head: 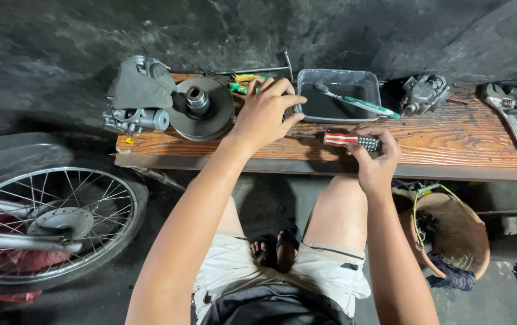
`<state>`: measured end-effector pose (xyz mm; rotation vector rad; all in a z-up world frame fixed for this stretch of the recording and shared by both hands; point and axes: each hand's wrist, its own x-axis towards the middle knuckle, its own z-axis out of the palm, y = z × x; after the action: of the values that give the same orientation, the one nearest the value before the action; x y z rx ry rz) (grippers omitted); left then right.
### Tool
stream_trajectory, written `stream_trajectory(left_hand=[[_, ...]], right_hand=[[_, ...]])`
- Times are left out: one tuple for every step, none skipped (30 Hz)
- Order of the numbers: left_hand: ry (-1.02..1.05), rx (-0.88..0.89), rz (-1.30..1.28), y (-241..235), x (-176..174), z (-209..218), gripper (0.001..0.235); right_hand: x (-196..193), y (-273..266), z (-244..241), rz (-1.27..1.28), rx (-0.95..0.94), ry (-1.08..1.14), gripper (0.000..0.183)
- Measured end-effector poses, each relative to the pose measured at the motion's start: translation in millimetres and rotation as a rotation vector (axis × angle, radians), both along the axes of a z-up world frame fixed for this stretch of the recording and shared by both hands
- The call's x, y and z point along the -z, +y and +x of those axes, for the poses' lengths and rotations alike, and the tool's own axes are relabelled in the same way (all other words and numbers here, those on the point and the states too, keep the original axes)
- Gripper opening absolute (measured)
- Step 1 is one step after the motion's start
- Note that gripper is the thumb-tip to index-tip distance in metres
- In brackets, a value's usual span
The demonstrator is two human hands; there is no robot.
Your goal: The person assembles a cylindrical mechanical component on a wooden table, inserting a small ring into a central shaft. They then handle a larger circular metal part, rotating it to inspect the interior. Finally, the person uses a screwdriver to tighten a bolt on a separate mechanical assembly.
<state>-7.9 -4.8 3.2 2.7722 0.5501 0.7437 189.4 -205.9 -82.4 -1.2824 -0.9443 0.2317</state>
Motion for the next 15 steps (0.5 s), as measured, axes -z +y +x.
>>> stream_trajectory(left_hand=[[0.001,0.002,0.001,2,-1,3,0.028],[0.012,-0.003,-0.012,3,-2,5,0.031],[0.023,-0.008,-0.026,3,-2,7,0.033],[0.022,-0.007,-0.025,1,-6,6,0.033],[0.055,-0.007,-0.076,-1,-11,5,0.047],[0.089,-0.007,-0.129,-3,-15,4,0.062],[0.09,-0.005,-0.13,-2,-12,5,0.062],[0.074,-0.029,-0.11,0,-8,5,0.056],[0.058,-0.052,-0.09,1,-5,6,0.052],[0.057,-0.051,-0.089,1,-3,6,0.052],[0.024,-0.101,-0.079,2,-2,5,0.047],[-0.006,-0.152,-0.07,1,0,3,0.042],[-0.005,-0.151,-0.073,-4,-7,-4,0.042],[0.026,-0.173,-0.114,-7,-15,-10,0.045],[0.057,-0.195,-0.155,-11,-22,-16,0.048]], right_hand=[[-1,1,1,0.001,0.002,0.001,0.025],[-1,1,1,0.001,0.002,0.0,0.025],[-1,0,1,0.001,0.002,-0.002,0.025],[1,0,2,0.002,0.003,-0.003,0.025],[3,0,3,0.006,-0.002,0.005,0.024],[5,0,3,0.009,-0.006,0.014,0.024],[4,0,3,0.008,-0.005,0.014,0.024],[3,0,3,0.007,-0.007,0.012,0.024],[2,1,2,0.005,-0.008,0.009,0.024],[1,1,2,0.005,-0.007,0.008,0.024],[0,1,2,0.015,-0.012,0.023,0.024],[0,1,1,0.023,-0.018,0.04,0.024],[1,1,2,0.02,-0.018,0.042,0.024],[2,1,2,0.022,-0.014,0.026,0.023],[2,1,3,0.024,-0.01,0.01,0.023]])
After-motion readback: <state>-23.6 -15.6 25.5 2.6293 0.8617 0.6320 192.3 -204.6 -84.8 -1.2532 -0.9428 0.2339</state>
